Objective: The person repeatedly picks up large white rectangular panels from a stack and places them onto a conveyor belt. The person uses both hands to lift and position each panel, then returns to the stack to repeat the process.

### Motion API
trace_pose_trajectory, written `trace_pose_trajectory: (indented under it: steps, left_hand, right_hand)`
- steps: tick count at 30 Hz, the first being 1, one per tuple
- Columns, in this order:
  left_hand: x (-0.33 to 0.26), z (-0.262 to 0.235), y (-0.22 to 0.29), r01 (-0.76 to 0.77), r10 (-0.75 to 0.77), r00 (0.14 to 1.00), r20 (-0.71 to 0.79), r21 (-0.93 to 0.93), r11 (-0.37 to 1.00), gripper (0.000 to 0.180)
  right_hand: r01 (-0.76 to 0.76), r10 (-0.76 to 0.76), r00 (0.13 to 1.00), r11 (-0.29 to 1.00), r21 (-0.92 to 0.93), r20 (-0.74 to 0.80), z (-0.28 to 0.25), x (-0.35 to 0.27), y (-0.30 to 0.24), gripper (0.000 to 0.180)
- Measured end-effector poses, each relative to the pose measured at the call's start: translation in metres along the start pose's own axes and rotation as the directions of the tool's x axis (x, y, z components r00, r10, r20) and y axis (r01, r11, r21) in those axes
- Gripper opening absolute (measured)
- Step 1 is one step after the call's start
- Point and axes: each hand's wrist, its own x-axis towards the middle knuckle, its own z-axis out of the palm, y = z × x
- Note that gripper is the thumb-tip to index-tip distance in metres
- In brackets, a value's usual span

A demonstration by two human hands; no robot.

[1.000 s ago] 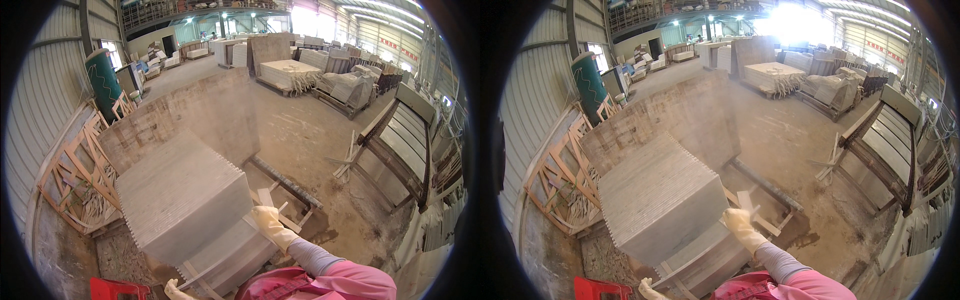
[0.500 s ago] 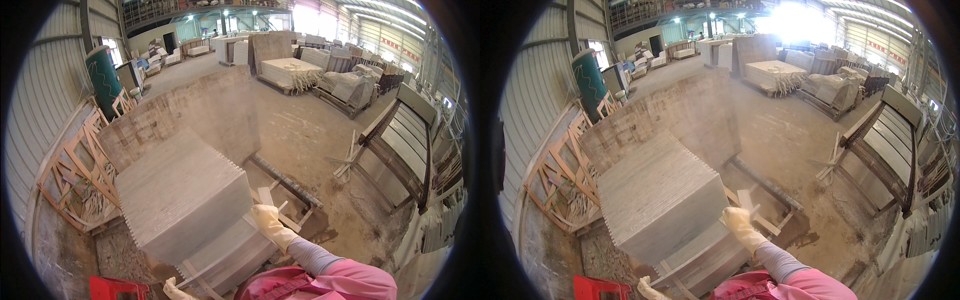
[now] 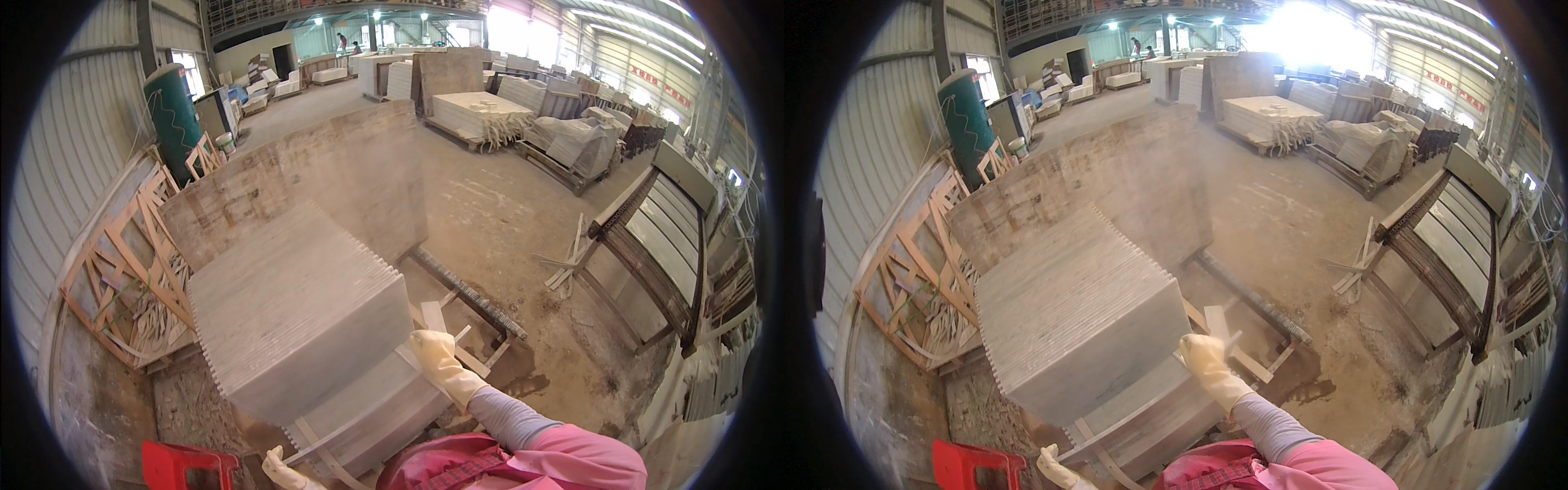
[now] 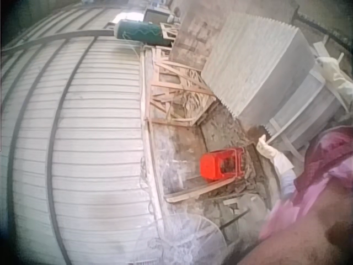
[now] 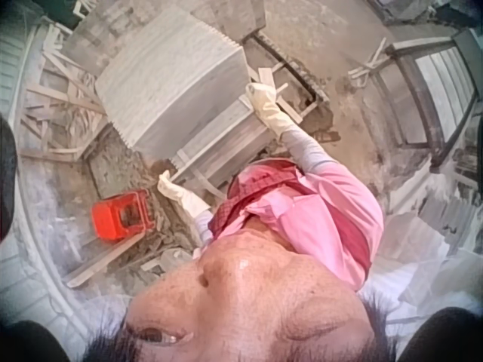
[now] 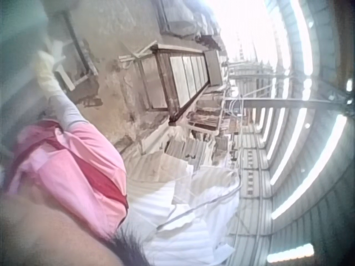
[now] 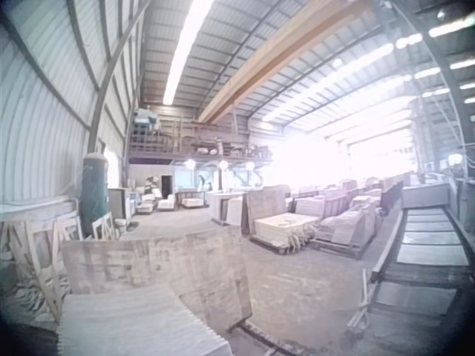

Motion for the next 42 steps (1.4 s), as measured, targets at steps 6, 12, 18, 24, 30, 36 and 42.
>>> trace_pose_trajectory:
  steps: [6, 12, 18, 24, 30, 36, 42]
  left_hand:
    - [0.001, 0.000, 0.002, 0.018, -0.018, 1.000, -0.003, -0.014, 1.000, 0.034]
    - [0.000, 0.001, -0.005, 0.041, -0.046, 0.998, -0.032, -0.138, 0.990, 0.031]
    - [0.000, -0.003, -0.006, 0.027, -0.028, 1.000, -0.014, -0.106, 0.994, 0.032]
    - [-0.001, -0.004, -0.006, 0.014, -0.015, 1.000, -0.008, -0.084, 0.996, 0.032]
    - [-0.001, -0.002, -0.010, 0.011, -0.014, 1.000, -0.025, -0.122, 0.992, 0.033]
    - [-0.001, -0.006, -0.008, 0.060, -0.060, 0.998, 0.001, -0.041, 0.997, 0.032]
    - [-0.004, -0.008, -0.004, 0.059, -0.060, 0.998, -0.008, -0.042, 0.997, 0.032]
  right_hand:
    - [-0.007, 0.007, 1.000, 0.999, 0.032, -0.018, 0.006, -0.001, 0.005, 0.017]
    - [0.013, -0.013, 1.000, 1.000, 0.013, -0.019, 0.008, -0.002, 0.009, 0.019]
    - [0.062, -0.061, 0.994, 0.998, 0.015, -0.091, 0.002, -0.002, 0.003, 0.017]
    - [0.058, -0.056, 0.995, 0.998, 0.028, -0.078, 0.001, -0.003, 0.003, 0.017]
    - [0.068, -0.066, 0.993, 0.997, 0.024, -0.098, 0.000, -0.003, 0.002, 0.016]
    - [0.046, -0.043, 0.996, 0.998, 0.032, -0.074, 0.002, -0.004, 0.003, 0.015]
    - [0.078, -0.066, 0.992, 0.990, -0.117, 0.104, -0.025, 0.013, 0.021, 0.020]
